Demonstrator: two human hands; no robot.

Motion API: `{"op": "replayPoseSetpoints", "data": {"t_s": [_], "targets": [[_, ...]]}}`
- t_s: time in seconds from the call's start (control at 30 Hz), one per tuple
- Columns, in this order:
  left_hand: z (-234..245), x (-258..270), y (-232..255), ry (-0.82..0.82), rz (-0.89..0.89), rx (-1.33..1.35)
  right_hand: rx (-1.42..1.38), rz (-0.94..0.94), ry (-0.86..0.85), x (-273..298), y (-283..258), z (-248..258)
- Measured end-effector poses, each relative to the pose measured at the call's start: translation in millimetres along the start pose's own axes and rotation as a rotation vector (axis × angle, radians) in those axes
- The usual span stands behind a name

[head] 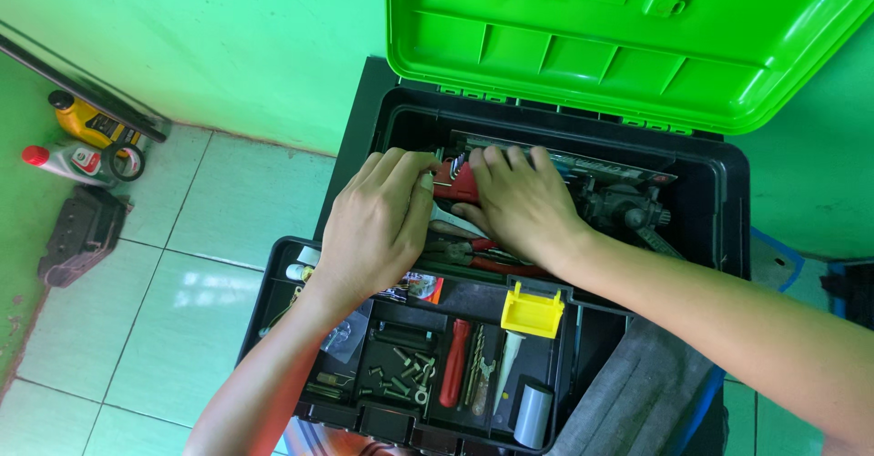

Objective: The person sorts various tools and hardware in a toolbox, moving items between the upper tray and the main compartment. The person handles wrenches, pliers, screwdrivers, a rubber mallet, and a packaged soldering kit.

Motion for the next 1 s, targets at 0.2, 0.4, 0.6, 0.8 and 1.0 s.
{"op": "replayPoseSetpoints", "data": {"t_s": [0.2, 0.4, 0.6, 0.8, 1.0], "targets": [[-2.1, -0.2, -2.1, -0.007, 0.02, -0.031, 0.303, 0.181, 0.084, 1.8, -15.9, -11.8], [-1.4, 0.7, -1.7, 0.004, -0.005, -0.023, -0.136, 0.092, -0.139, -18.1, -4.1, -25.9], [-1.9, 1.8, -4.2, 0.005, 0.005, -0.027, -0.174, 0.026, -0.328, -29.5, -3.1, -17.1], [-0.6, 4.0, -2.5, 0.019, -0.008, 0.008, -0.15, 0.101, -0.188, -20.4, -4.3, -9.1], [1.2, 7.7, -9.8, 0.083, 0.049, 0.068, -0.366, -0.026, -0.288, -5.1, 33.2, -17.6]]}}
Point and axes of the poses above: each hand's wrist, its own x-axis away from the middle knuckle, its own z-axis out of the back of the hand, y = z × x, the point moved 8 cm from there along -x, towards the middle knuckle, and after that the axes turned 12 degrees about x, right-handed, at the moved point
